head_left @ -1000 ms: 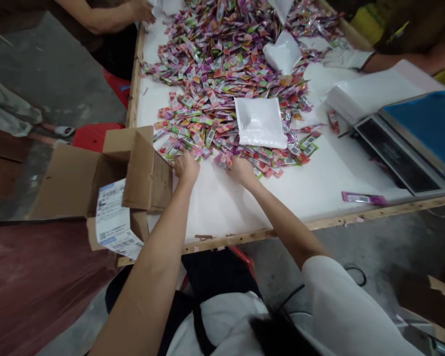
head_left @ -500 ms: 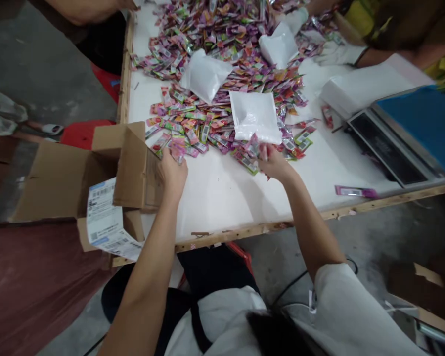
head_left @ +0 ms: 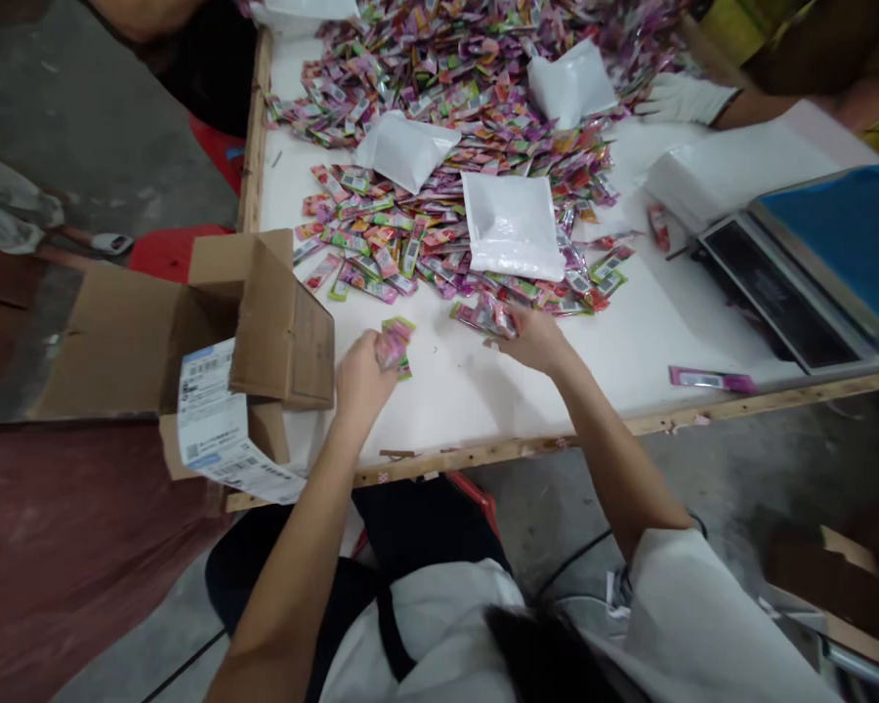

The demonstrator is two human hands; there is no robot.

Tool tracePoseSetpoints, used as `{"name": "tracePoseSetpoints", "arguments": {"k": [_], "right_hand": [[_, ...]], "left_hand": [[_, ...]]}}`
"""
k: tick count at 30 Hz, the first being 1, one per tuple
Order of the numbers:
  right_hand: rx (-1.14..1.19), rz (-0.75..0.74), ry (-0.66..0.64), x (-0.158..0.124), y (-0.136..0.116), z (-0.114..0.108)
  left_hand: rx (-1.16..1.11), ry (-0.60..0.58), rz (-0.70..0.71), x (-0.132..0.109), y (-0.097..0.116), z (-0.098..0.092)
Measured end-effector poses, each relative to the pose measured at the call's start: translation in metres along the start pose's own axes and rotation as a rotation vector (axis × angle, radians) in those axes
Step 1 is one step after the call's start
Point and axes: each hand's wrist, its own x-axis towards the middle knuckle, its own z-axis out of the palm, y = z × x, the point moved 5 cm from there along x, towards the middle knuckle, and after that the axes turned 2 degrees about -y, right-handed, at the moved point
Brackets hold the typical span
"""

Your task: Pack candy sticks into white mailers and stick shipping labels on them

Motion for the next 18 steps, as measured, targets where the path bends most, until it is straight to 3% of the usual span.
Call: {"name": "tracePoseSetpoints", "arguments": {"k": [3, 6, 9, 12, 15, 18], "right_hand": [[-0.094, 0.054, 0.015, 0.014, -0.007, 0.003], [-0.194, 0.065, -0.008, 0.014, -0.017, 0.022], [-0.22, -0.083, 0.0, -0.002, -0.026, 0.039], [-0.156, -0.223, 0.005, -0.018, -0.027, 0.038], [-0.028, -0.132, 0.045, -0.01, -0.01, 0.017], [0.011, 0.054, 0.243, 0.014, 0.018, -0.013]], "left_hand": [[0.056, 0.01, -0.282, 0.023, -0.004, -0.001], [0.101, -0.074, -0.36, 0.037, -0.004, 0.011], [0.143, -0.12, -0.306, 0.033, -0.012, 0.017], [0.155, -0.132, -0.243, 0.024, -0.017, 0.016], [0.108, -0.02, -0.097, 0.03, -0.001, 0.01], [-0.013, 0.061, 0.171, 0.052, 0.036, 0.01]]}}
